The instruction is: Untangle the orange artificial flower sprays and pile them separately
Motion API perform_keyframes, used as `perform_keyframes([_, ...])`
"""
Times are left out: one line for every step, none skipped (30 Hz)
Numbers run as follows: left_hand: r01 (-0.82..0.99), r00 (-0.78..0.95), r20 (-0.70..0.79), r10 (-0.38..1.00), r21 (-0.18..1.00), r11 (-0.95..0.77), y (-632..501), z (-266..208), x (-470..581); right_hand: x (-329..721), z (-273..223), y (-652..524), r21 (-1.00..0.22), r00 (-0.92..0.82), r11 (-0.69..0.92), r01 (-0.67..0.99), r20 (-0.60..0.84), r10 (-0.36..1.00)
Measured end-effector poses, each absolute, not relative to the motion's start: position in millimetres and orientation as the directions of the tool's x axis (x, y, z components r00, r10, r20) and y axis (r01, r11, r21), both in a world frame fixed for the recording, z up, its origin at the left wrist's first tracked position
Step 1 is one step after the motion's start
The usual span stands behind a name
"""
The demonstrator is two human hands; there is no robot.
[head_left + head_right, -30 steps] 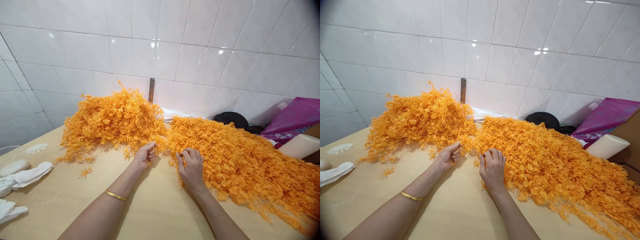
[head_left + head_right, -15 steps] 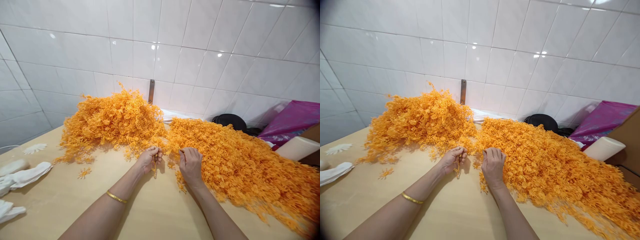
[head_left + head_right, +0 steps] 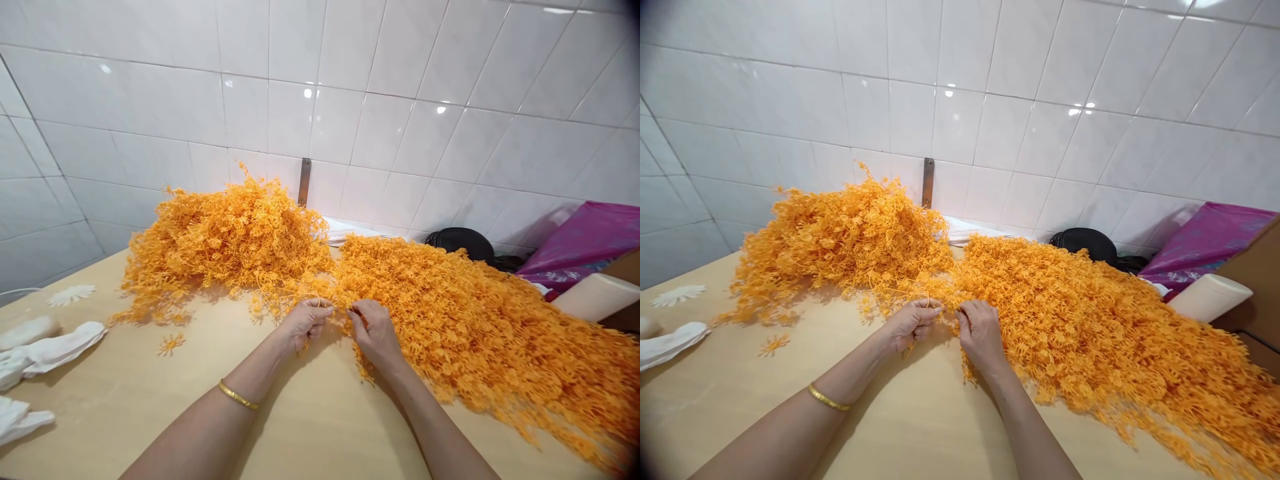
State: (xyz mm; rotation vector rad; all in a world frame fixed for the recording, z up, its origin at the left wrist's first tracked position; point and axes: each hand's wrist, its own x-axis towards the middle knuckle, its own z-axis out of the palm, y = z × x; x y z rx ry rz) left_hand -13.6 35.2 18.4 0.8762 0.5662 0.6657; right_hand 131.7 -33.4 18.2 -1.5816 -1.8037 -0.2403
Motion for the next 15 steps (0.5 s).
perform_keyframes([-0.315,0.66,-0.174,0.731,0.818,0.48,36,18,-14,132,18,-33,-0.27,0.004,0.195,0.943,0.594,0.804])
perform_keyframes([-0.349,0.663,-0.166,0.73,0.794,0.498,37,17,-14,133,17,-34,-0.23,0.011,0.152,0.961,0.581,0.814])
perform_keyframes([-0.384,0.669,-0.155,0.727,0.765,0.517,39,17,-15,134,17,-34,-0.193,0.022,0.109,0.975,0.573,0.819])
perform_keyframes([-0.413,0.678,-0.145,0.721,0.736,0.536,40,16,-16,135,17,-34,-0.161,0.034,0.072,0.984,0.57,0.821])
perform_keyframes([-0.438,0.685,-0.135,0.716,0.709,0.553,42,16,-17,137,17,-35,-0.137,0.045,0.041,0.99,0.569,0.821])
perform_keyframes([-0.462,0.686,-0.125,0.716,0.685,0.563,44,16,-19,140,17,-35,-0.121,0.054,0.019,0.992,0.569,0.82])
perform_keyframes([-0.486,0.684,-0.116,0.72,0.664,0.568,46,17,-21,142,16,-34,-0.113,0.058,0.008,0.994,0.567,0.822])
perform_keyframes([-0.512,0.675,-0.11,0.73,0.642,0.57,48,18,-23,145,16,-34,-0.114,0.062,0.004,0.993,0.568,0.821])
perform_keyframes([-0.54,0.661,-0.11,0.742,0.617,0.572,50,19,-25,147,16,-33,-0.125,0.066,0.008,0.992,0.576,0.815])
perform_keyframes([-0.566,0.645,-0.117,0.755,0.591,0.575,51,21,-27,149,16,-33,-0.145,0.07,0.02,0.989,0.591,0.804])
perform_keyframes([-0.584,0.63,-0.128,0.766,0.572,0.576,52,22,-29,150,16,-33,-0.172,0.073,0.042,0.984,0.611,0.788])
perform_keyframes([-0.59,0.621,-0.142,0.771,0.562,0.579,52,24,-30,149,17,-33,-0.202,0.072,0.076,0.976,0.635,0.769])
perform_keyframes([-0.585,0.621,-0.153,0.769,0.562,0.584,52,25,-31,147,19,-33,-0.228,0.066,0.117,0.967,0.66,0.748])
perform_keyframes([-0.574,0.626,-0.158,0.763,0.57,0.589,52,25,-31,144,20,-35,-0.243,0.048,0.163,0.956,0.679,0.733])
perform_keyframes([-0.56,0.636,-0.155,0.756,0.582,0.59,51,25,-31,139,21,-36,-0.241,0.01,0.214,0.947,0.686,0.728])
